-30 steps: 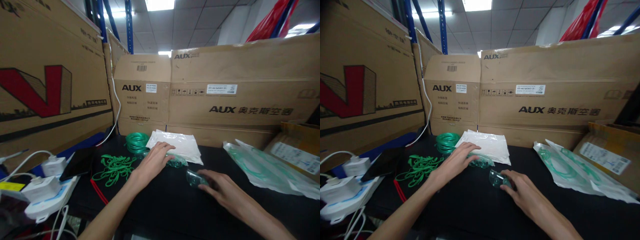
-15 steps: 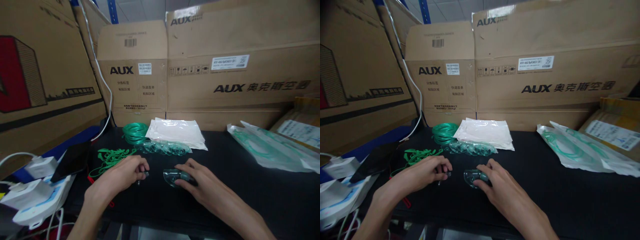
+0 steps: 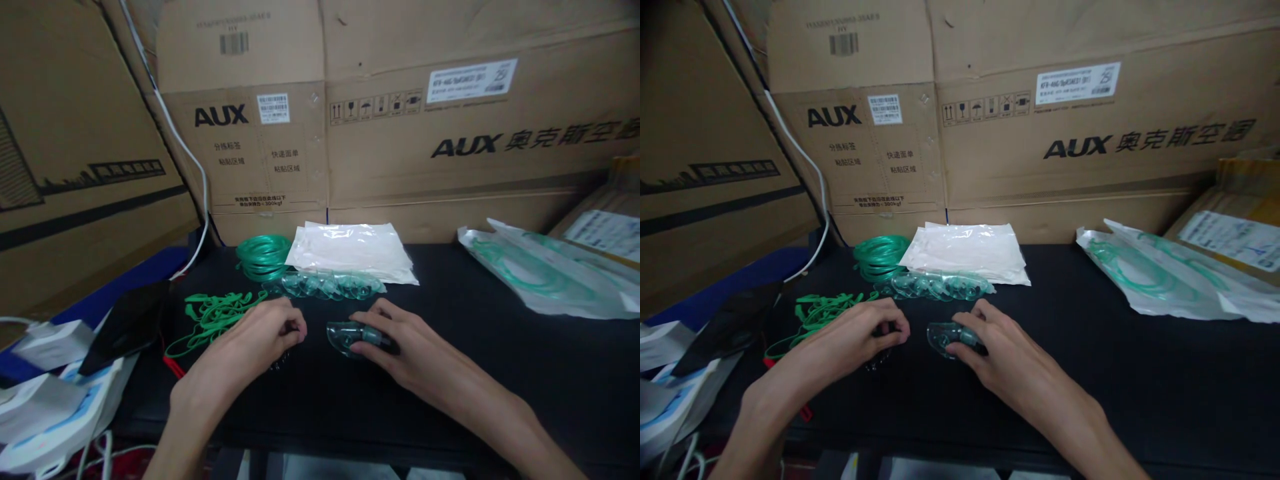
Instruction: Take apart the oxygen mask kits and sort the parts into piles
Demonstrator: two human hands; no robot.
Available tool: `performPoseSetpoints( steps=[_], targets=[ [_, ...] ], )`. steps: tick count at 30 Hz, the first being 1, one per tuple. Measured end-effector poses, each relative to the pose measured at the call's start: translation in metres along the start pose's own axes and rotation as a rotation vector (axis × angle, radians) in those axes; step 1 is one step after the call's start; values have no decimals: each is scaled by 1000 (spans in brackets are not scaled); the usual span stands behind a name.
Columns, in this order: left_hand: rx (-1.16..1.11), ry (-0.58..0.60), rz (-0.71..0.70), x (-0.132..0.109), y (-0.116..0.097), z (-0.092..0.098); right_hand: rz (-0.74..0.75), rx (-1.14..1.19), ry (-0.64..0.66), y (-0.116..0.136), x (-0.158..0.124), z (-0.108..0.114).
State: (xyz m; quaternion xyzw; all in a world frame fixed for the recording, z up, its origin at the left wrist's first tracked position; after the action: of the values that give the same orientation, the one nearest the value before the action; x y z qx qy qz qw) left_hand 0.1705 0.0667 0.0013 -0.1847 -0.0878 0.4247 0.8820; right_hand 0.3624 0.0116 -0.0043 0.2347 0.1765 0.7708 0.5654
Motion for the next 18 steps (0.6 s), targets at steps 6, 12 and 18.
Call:
performPoseSetpoints(
  steps=[6, 12, 18],
  targets=[
    [36, -67, -45, 11, -17, -2, -1, -32, -13, -6, -2, 4],
    [-38, -29, 10, 5, -23, -2, -15, -131, -36, -19, -10, 11],
    [-97, 48, -144, -5, -24, -5, -43, -95, -55, -15, -11, 10]
  ],
)
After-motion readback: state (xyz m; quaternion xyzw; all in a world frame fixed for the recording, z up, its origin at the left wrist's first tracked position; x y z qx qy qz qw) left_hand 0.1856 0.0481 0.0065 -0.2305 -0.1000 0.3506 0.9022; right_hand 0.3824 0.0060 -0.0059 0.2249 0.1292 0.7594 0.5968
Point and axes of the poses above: each hand's wrist, its own x-axis towards the middle knuckle, its own z-axis out of the back of the hand, y = z × x, the point moved 7 cm from there along x, towards the middle knuckle, and after that the axes turned 7 degrees about -z, right-handed, at the moved point
